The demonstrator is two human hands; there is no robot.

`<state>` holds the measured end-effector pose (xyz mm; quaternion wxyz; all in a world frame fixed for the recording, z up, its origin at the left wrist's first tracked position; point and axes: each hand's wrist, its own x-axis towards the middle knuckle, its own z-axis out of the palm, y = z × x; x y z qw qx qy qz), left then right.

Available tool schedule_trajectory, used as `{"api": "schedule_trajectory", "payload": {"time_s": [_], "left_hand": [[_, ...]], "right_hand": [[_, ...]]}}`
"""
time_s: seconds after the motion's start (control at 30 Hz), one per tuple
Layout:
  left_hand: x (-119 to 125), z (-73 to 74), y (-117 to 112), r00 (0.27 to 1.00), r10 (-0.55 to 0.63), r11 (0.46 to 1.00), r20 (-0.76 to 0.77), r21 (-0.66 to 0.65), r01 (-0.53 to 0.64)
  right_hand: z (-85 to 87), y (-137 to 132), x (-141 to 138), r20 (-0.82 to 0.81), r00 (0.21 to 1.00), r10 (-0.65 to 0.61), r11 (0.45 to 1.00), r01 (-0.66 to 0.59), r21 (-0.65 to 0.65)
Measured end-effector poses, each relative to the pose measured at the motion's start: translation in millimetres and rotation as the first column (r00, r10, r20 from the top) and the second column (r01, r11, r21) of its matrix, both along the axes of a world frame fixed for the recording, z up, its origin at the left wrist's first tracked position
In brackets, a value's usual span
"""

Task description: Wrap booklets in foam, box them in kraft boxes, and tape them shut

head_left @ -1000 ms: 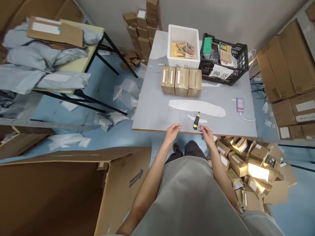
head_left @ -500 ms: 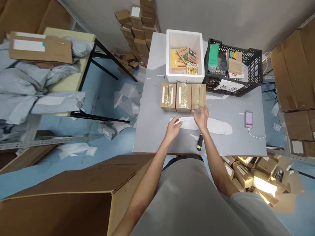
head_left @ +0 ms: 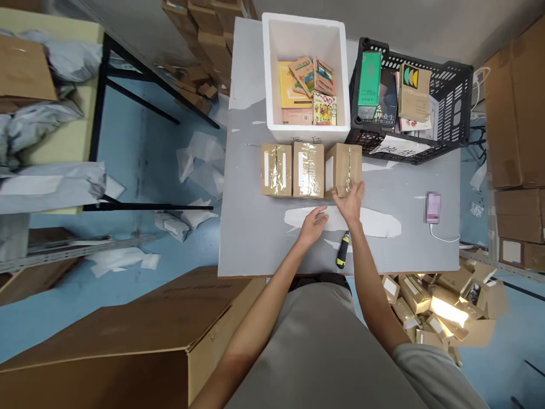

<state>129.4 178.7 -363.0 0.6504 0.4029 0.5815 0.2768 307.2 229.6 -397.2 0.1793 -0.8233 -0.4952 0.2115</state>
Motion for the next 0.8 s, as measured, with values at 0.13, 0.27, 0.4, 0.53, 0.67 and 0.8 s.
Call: {"api": "schedule_trajectory", "payload": {"time_s": [0.13,0.27,0.4,0.53,0.67,0.8], "left_hand": [[-18,3.1,-26,0.999,-0.040,0.999,0.022,-0.022,0.040],[-53,2.9,-50,0.999,-0.047,0.999,0.018,-0.012,0.048],[-97,-2.4,-74,1.000,-0.019,0.999,-0.014,-0.032,0.018],[-140,-7.6,-94,0.999,0.053,0.997,-0.005,-0.050,-0.053],[-170,-10.2,-105,0.990,0.142,0.990,-0.023,0.020,-0.142],[-186,-13.8,-115,0.986,0.105,0.984,-0.129,0.156,-0.084]], "right_hand": [[10.7,-11,21,-0.025,0.993,-0.115,0.988,0.117,0.102],[41.3,-70,21,-0.058,0.974,-0.218,0.960,0.224,0.168],[73.9,-165,-4,-0.092,0.973,-0.213,0.949,0.229,0.217],[87.6,-241,-39,-0.072,0.995,-0.069,0.974,0.083,0.212],[85.1,-271,-75,-0.028,0.968,0.248,0.959,-0.242,0.145],[79.2,-265,-100,-0.021,0.792,0.610,0.791,-0.607,0.073]]}}
